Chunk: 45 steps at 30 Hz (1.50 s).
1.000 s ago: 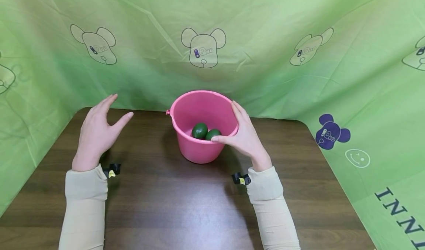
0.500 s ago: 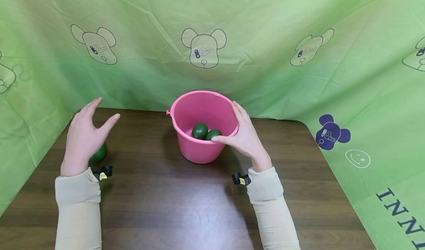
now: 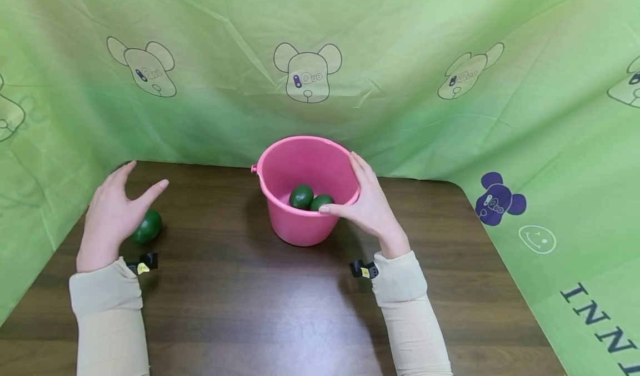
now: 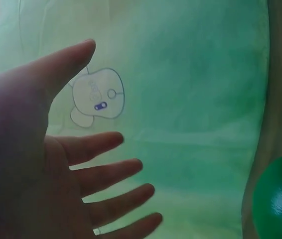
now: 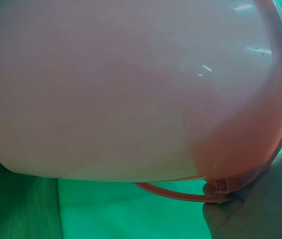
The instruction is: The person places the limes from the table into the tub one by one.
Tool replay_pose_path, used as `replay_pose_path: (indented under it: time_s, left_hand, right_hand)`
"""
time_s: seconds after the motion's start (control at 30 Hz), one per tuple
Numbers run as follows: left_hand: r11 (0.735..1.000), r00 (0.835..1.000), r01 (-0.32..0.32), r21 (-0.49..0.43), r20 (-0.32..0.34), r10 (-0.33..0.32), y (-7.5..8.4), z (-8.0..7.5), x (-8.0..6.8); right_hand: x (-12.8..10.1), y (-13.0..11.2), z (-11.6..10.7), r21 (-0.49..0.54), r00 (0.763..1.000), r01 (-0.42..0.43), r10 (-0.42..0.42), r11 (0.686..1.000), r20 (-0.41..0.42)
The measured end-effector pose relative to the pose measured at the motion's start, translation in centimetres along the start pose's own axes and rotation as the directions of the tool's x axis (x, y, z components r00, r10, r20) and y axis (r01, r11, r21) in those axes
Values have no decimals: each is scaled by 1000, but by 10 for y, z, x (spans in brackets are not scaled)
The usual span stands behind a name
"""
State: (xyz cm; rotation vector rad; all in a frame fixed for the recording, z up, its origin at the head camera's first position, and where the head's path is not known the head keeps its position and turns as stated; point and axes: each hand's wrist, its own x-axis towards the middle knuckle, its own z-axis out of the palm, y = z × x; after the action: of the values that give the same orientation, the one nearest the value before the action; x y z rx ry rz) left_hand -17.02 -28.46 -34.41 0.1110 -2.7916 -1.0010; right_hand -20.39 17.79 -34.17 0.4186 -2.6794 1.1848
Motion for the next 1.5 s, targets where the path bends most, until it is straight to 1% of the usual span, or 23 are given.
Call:
replay_pose_path:
  time_s: [0.2,0.37,0.47,0.57,0.67,0.73,0.83,1.03,1.23,1.4,1.5]
  left_hand:
    - [998,995,51,31,78,-54,-14,0,-1]
    - [995,985,68,73,155,-79,-26,1,0]
    - [990,968,83,113,226,-107,-33,1,0]
    - [985,943,101,143,300,-140,-40,-1,-1]
    - [981,922,112,157,352,-162,-45,-1,-2]
    - [980,912,118,159,373,-171,-48,-1,-2]
    - [979,904,117,164,391,-174,-50,-1,-2]
    - [978,897,90,186,412,-161,-55,0,0]
    - [979,887,107,172,428,-172,-59,2,1]
    - [981,891,110,161,421,-170,-61,4,4]
    - [982,899,100,157,409,-157,-63,6,6]
  right_hand:
    - [1,1,0,-6,1000,-1,1,1000,3]
    - [0,0,0,-2,1000,3,-3,1000,2]
    - [1,1,0,-1,1000,3,-3,1000,2]
    - [1,1,-1,-4,1000,1,-1,1000,7]
    - [1,1,-1,3,1000,1,-1,1000,10]
    - [1,0,-1,8,1000,1,-1,1000,11]
    - [2,0,-2,16,1000,4,-4,1000,12]
    - [3,0,-3,21,1000,3,-4,1000,15]
    - [4,-1,-1,19,1000,-1,1,1000,13]
    - [5,-1,0,16,1000,1,-2,1000,9]
    - [5,-1,0,22,1000,-2,1,1000,4]
